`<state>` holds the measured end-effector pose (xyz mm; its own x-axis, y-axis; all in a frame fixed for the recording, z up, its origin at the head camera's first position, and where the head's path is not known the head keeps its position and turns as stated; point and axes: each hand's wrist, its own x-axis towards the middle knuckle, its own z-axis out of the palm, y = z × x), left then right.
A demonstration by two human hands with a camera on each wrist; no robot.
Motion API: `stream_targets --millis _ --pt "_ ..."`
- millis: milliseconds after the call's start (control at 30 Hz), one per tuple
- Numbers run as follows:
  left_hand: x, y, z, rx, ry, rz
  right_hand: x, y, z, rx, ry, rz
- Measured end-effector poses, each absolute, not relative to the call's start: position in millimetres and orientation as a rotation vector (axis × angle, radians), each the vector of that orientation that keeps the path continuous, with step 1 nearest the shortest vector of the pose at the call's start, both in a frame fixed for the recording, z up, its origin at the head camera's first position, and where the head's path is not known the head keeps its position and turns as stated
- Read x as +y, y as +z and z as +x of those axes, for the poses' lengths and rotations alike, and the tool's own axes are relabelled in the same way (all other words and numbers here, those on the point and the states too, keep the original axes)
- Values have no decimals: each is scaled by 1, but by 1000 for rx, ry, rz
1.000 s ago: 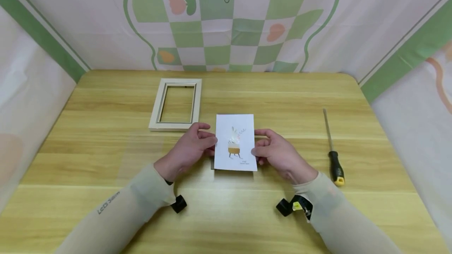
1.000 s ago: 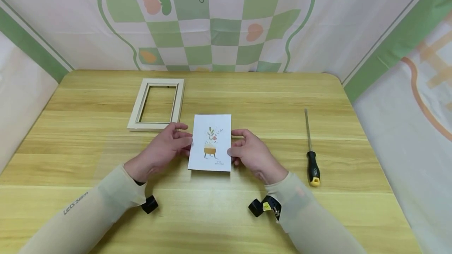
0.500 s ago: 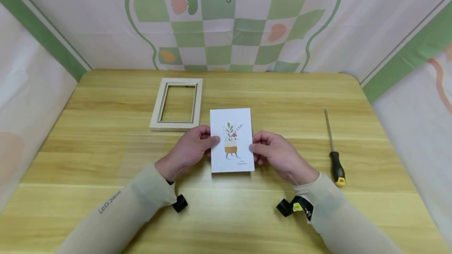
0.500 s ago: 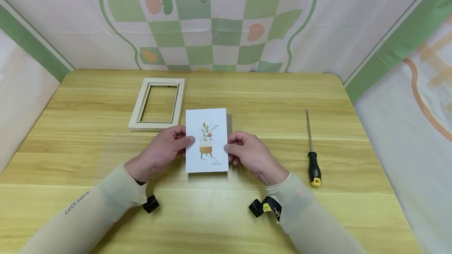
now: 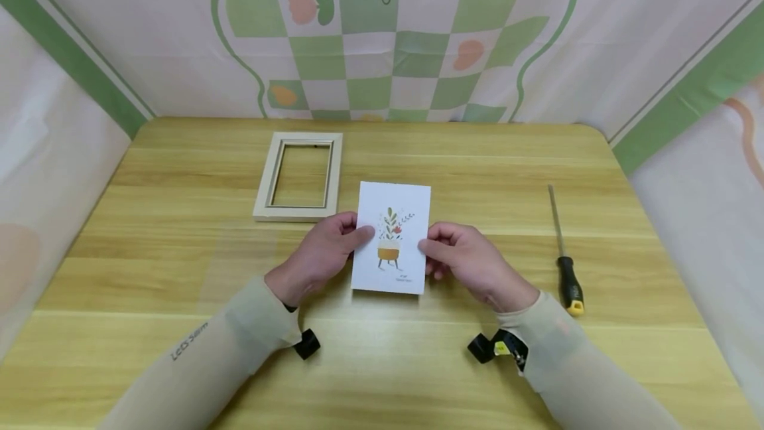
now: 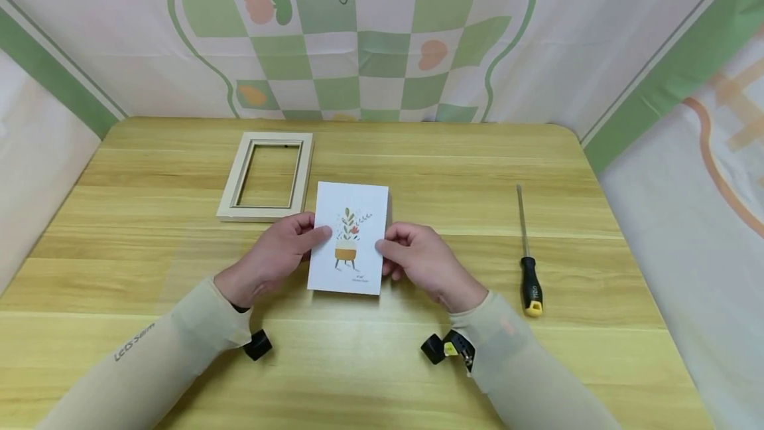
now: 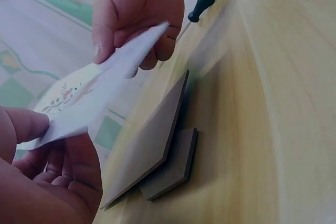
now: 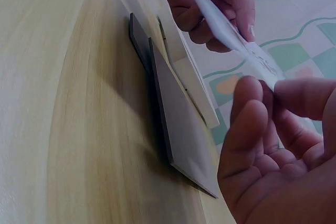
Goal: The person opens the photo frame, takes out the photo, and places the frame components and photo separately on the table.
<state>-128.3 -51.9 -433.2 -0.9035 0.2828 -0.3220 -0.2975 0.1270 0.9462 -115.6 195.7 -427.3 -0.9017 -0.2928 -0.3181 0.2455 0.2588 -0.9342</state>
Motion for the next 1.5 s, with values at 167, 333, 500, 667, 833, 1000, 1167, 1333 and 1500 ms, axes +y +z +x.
stream_targets --millis 167,333,500,667,833,1000,1167,1333,1500 --pt "-52 -433 -131 1962 1835 -33 199 -428 -117 2210 -1649 -33" --pt "-52 -432 -133 1931 1843 -23 202 -425 -118 2308 -1633 2" --pt "-51 -437 -133 1913 1855 -9 203 -425 -119 2384 -1626 18" --pt "-49 -437 -134 1924 1869 0 206 -423 -121 2439 -1559 20" --pt "-48 -435 -134 1898 1914 9 212 -420 -124 2468 -1515 44" --pt "-49 -434 -133 1892 1856 25 221 -417 -130 2509 -1478 71" --pt "-49 -432 -129 1954 1762 103 235 -416 -141 2559 -1465 112" --pt "-49 -430 -127 1997 1734 120 253 -414 -153 2587 -1479 190" --pt "-49 -429 -126 1986 1737 103 274 -411 -166 2583 -1472 235"
